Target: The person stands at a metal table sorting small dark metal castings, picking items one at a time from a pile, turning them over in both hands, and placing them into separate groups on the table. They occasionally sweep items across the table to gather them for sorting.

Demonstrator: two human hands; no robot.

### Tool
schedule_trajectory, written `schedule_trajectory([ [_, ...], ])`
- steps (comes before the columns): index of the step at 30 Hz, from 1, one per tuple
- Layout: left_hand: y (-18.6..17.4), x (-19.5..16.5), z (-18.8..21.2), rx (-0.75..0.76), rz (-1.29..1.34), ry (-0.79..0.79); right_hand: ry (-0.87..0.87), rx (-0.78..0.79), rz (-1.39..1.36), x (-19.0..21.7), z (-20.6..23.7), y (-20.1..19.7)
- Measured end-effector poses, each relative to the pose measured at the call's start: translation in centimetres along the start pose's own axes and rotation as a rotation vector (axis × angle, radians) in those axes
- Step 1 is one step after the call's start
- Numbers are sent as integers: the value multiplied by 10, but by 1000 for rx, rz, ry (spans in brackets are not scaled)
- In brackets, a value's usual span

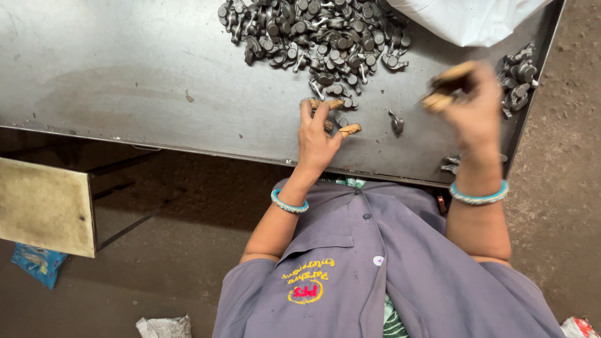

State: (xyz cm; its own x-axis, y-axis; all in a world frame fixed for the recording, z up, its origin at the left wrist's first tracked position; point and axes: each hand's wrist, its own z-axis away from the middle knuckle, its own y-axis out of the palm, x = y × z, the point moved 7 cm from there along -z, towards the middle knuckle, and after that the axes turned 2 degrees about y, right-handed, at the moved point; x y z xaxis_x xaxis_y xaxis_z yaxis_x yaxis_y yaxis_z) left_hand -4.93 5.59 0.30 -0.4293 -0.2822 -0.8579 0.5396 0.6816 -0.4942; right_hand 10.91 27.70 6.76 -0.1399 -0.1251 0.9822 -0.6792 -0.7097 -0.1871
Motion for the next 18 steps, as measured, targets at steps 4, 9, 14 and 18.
schedule_trajectory([
  [4, 3, -1, -2, 1, -17, -8, -132, 9, 784, -14, 35, 46],
  [9, 2, -5, -4, -4, -21, -1, -11, -82, 379, -66, 53, 45],
  [14, 6, -7, -5, 5, -27, -1, 427, 96, -726, -118, 49, 26],
  [18, 10, -6, -5, -6, -45, 41, 545, 191, -1052, -122, 52, 26],
])
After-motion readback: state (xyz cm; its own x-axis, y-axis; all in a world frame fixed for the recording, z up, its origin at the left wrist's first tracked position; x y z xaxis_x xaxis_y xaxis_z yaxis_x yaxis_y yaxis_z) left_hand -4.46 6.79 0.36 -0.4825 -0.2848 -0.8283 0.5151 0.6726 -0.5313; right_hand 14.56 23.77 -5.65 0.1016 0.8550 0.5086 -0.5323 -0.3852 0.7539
